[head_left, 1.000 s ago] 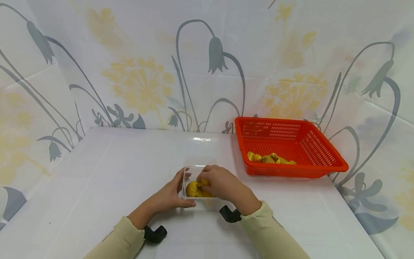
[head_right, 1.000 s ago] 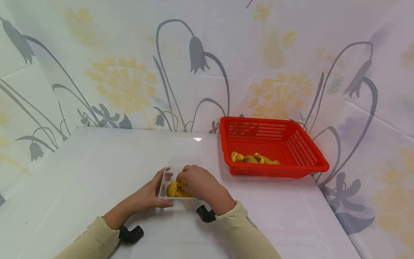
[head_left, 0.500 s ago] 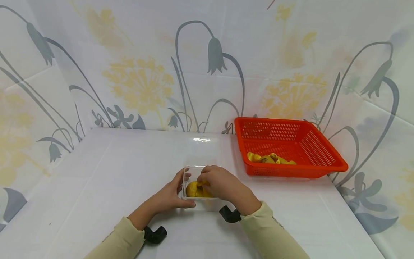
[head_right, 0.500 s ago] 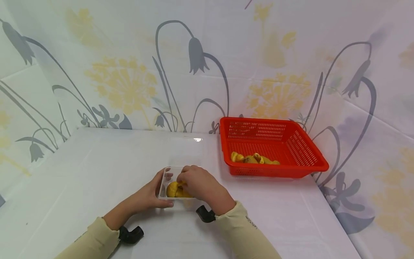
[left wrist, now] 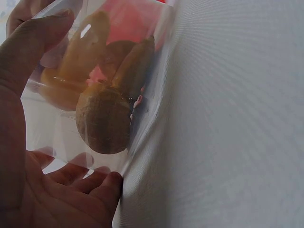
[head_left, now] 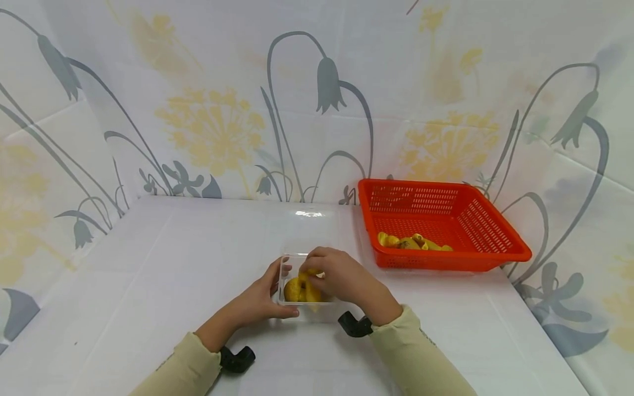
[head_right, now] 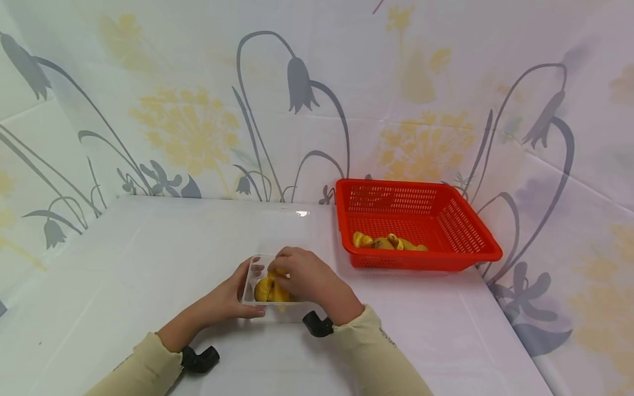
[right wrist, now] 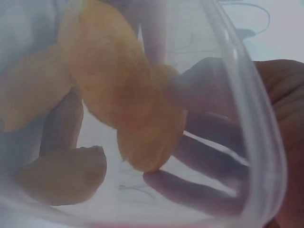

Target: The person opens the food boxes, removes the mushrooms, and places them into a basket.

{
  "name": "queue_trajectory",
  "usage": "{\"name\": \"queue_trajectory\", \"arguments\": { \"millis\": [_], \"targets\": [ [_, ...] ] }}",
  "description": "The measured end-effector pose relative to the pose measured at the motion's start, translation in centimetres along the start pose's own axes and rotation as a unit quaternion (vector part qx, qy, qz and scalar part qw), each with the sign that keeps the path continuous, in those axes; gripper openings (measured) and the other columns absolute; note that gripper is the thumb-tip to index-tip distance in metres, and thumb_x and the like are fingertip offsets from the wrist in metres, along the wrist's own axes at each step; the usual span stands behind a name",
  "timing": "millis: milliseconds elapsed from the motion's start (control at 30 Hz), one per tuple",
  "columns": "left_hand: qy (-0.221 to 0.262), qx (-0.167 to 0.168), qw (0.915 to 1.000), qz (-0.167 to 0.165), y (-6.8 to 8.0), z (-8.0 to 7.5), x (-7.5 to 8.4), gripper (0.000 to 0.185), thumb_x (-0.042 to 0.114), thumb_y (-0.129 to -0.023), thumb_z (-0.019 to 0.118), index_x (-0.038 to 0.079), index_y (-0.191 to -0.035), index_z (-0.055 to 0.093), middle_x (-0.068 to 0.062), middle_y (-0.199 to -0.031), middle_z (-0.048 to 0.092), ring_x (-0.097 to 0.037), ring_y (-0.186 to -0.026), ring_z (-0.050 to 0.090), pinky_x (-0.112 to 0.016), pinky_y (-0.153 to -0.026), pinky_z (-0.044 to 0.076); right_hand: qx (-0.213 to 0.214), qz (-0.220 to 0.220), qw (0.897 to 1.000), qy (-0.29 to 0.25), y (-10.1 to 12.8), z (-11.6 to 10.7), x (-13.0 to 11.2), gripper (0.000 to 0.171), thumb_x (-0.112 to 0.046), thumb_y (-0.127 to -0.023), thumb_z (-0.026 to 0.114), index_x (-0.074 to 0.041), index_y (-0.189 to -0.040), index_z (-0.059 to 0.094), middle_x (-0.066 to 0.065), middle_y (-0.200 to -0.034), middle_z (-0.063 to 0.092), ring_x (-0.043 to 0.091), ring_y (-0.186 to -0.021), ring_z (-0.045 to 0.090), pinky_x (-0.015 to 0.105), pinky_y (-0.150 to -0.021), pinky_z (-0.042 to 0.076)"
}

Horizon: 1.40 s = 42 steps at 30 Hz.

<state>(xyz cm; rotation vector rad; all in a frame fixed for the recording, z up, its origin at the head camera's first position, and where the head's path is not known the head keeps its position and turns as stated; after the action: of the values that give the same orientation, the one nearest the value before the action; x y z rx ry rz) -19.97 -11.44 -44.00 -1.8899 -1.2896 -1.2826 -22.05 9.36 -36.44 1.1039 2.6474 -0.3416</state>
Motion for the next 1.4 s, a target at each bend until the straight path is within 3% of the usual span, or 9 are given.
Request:
{"name": "queue_trajectory", "arguments": {
  "millis": [433,700,1033,1400],
  "targets": [
    [0.0,-0.002,1.0,0.001,-0.1,0.0,-0.2,0.118,0.034,-0.071,0.086,0.025,-0.156,0.004,-0.004,-0.16,0.026,-0.028,-0.149,0.023,-0.045,-0.118,0.026,0.055,0.008,0.997,-0.051,0.4,-1.1,0.4,0.017,-0.019,-0.089,0.069,-0.024,-0.105,0.073,-0.008,-0.108,0.066,0.01,-0.102,0.061,0.027,-0.09,0.056],
    [-0.006,-0.002,1.0,-0.001,-0.2,0.0,-0.3,0.117,0.036,-0.071,0.086,0.027,-0.156,0.005,-0.003,-0.159,0.027,-0.03,-0.149,0.023,-0.046,-0.117,0.028,0.096,0.007,0.992,-0.081,0.5,-1.5,1.0,0.016,-0.017,-0.088,0.071,-0.025,-0.102,0.073,-0.01,-0.106,0.067,0.008,-0.098,0.062,0.02,-0.082,0.056],
    [-0.012,0.001,0.9999,0.0,-0.1,0.0,-0.1,0.117,0.034,-0.071,0.086,0.023,-0.156,0.006,-0.004,-0.158,0.029,-0.029,-0.148,0.025,-0.046,-0.118,0.027,0.133,0.046,0.986,-0.093,0.9,-2.3,1.6,0.019,-0.016,-0.088,0.071,-0.023,-0.106,0.073,-0.006,-0.11,0.067,0.013,-0.099,0.064,0.031,-0.087,0.058],
    [-0.016,0.0,0.9999,0.001,-0.2,0.1,-0.3,0.116,0.035,-0.072,0.085,0.021,-0.156,0.006,-0.006,-0.159,0.028,-0.031,-0.148,0.025,-0.046,-0.118,0.027,0.197,0.034,0.976,-0.085,1.4,-3.6,3.1,0.018,-0.016,-0.088,0.071,-0.02,-0.106,0.073,-0.005,-0.106,0.068,0.014,-0.098,0.065,0.031,-0.088,0.058]
  ]
}}
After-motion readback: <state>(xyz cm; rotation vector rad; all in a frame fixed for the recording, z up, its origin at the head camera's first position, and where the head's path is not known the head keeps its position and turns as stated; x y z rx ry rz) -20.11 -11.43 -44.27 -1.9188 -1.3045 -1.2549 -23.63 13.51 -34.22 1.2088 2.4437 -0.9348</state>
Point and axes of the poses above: each hand's wrist, its own y-axis away from the middle knuckle, its own z-axis out of the palm, x = y × z, the point moved 1 cm from there along -y, towards the middle knuckle
